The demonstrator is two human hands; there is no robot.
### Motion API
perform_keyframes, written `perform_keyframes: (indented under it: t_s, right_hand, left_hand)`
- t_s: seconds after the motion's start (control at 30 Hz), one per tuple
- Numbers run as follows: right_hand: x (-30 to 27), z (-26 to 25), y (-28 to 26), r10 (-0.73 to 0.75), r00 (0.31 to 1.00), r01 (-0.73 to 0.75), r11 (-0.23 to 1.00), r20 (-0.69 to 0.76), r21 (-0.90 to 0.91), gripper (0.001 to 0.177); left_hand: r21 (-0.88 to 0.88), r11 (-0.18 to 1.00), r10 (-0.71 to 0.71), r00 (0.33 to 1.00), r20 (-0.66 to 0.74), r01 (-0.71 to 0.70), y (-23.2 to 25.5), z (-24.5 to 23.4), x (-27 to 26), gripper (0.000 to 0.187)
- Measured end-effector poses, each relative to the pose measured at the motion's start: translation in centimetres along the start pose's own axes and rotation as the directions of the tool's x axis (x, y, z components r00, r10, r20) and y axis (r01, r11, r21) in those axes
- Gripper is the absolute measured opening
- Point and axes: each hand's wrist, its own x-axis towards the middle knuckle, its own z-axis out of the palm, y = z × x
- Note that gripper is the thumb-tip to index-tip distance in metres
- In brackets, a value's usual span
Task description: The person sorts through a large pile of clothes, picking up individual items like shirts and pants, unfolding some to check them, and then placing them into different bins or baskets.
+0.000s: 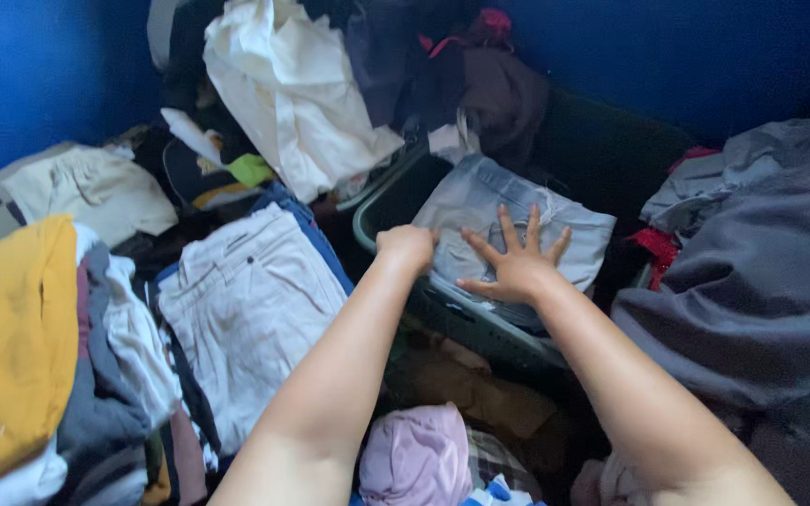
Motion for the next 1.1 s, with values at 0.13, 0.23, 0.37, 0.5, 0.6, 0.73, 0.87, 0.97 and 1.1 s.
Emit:
perform_keyframes:
  t_s: [0.13,0.23,0.37,0.5,0.6,0.73,0.87,0.97,1.1]
  right_hand:
    - [0.6,1.1,0.0,0.000,0.997,-0.005,0.998,-0.074,-0.062,0.098]
    - [0.9,1.3,-0.2,0.029,0.997,-0.033,0.997,-0.066,-0.073,0.099]
    - [-0.1,0.9,-0.6,0.035,0.998,-0.039,0.997,-0.061,-0.062,0.098]
    - [-1.5,-0.5,-2.4,0.059,0.994,-0.052,0.996,-0.097,0.072,0.084]
    - [-3.7,0.2,-6.4,-0.091,0.914,0.233,0.916,-0.395,0.327,0.056]
    - [-9.0,2.6,-14.7,-0.191,0.709,0.593,0.683,-0.679,0.426,0.036]
    - [-11.2,5.4,-20.6,-0.437,0.589,0.712,0.679,-0.680,0.180,0.055]
    - [-10.2,7.1,-22.2,-0.480,0.548,0.682,0.730,-0.685,0.034,0.065]
    - [-9.4,6.5,-22.3,-0.495,0.663,0.647,0.756,-0.562,0.098,0.067]
  left_hand:
    - [0.003,0.995,-0.097,0.993,0.060,0.097,1.6,-0.4,-0.5,0.043]
    - [-0.046,0.998,-0.048,0.997,-0.053,0.046,0.8,0.5,-2.7,0.042]
    - [-0.151,0.959,0.135,0.853,-0.504,-0.241,-0.8,2.7,-8.0,0.036]
    - [-0.220,0.932,0.092,0.776,-0.624,-0.288,-3.7,2.6,-15.4,0.048]
    - [-0.364,0.912,-0.084,0.786,-0.612,-0.187,-7.8,2.6,-21.2,0.055]
    - [-0.330,0.944,-0.192,0.790,-0.583,-0.015,-10.7,3.7,-27.6,0.065]
    - [-0.288,0.955,-0.183,0.901,-0.393,0.068,-10.2,4.2,-33.2,0.072]
    - [-0.324,0.929,0.022,0.899,-0.438,-0.180,-9.2,2.0,-37.2,0.063]
    - [-0.378,0.863,0.099,0.848,-0.521,-0.334,-8.1,-3.8,-44.2,0.053]
